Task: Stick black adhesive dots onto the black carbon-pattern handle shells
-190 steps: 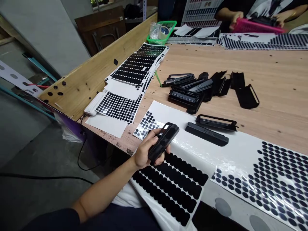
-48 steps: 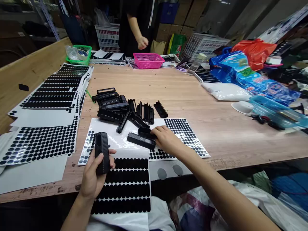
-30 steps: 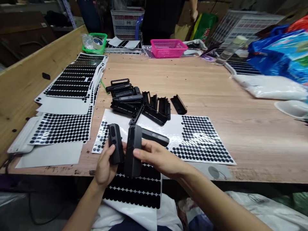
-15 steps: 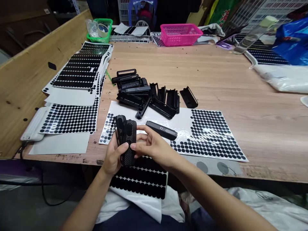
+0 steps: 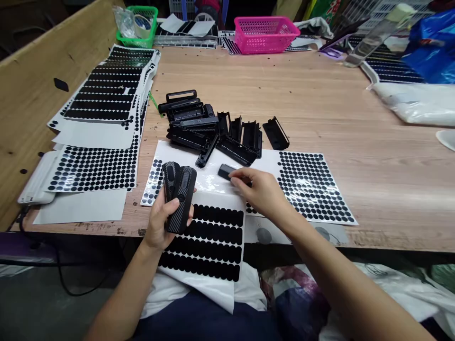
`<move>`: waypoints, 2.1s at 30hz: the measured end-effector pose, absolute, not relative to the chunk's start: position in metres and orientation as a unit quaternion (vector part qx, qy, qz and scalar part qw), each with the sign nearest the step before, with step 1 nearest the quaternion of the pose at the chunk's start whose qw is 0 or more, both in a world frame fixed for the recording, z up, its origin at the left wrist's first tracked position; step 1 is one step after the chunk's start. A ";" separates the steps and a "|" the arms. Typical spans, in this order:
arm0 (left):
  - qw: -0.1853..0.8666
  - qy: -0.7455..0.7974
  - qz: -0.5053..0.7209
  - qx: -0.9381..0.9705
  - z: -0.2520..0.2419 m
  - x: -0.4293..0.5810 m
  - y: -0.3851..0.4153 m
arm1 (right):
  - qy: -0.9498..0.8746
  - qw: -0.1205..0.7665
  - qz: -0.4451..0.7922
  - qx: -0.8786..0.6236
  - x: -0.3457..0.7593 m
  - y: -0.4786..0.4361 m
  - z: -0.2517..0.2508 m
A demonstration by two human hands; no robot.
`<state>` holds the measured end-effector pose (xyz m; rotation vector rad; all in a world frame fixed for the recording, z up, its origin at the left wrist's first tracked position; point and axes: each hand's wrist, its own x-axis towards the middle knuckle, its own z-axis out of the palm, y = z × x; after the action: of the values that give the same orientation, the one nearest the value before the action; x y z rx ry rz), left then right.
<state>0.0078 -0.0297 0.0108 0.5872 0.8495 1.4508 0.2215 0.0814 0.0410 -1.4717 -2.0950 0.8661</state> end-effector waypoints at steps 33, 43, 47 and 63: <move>0.630 0.382 0.634 0.234 0.009 0.013 -0.032 | -0.520 0.201 0.696 -0.453 0.163 0.042 0.077; 0.625 0.387 0.638 0.230 0.009 0.013 -0.032 | -0.579 0.208 0.650 -0.446 0.157 0.041 0.079; 0.625 0.392 0.637 0.224 0.009 0.014 -0.032 | -0.598 0.211 0.625 -0.455 0.155 0.040 0.080; 0.637 0.353 0.657 0.197 0.008 0.008 -0.031 | -0.742 0.354 0.296 -0.486 0.157 0.040 0.065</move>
<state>0.0080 -0.0307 0.0082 0.4498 0.8072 1.4998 0.1567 0.0400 0.0645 -1.2567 -1.9185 0.7658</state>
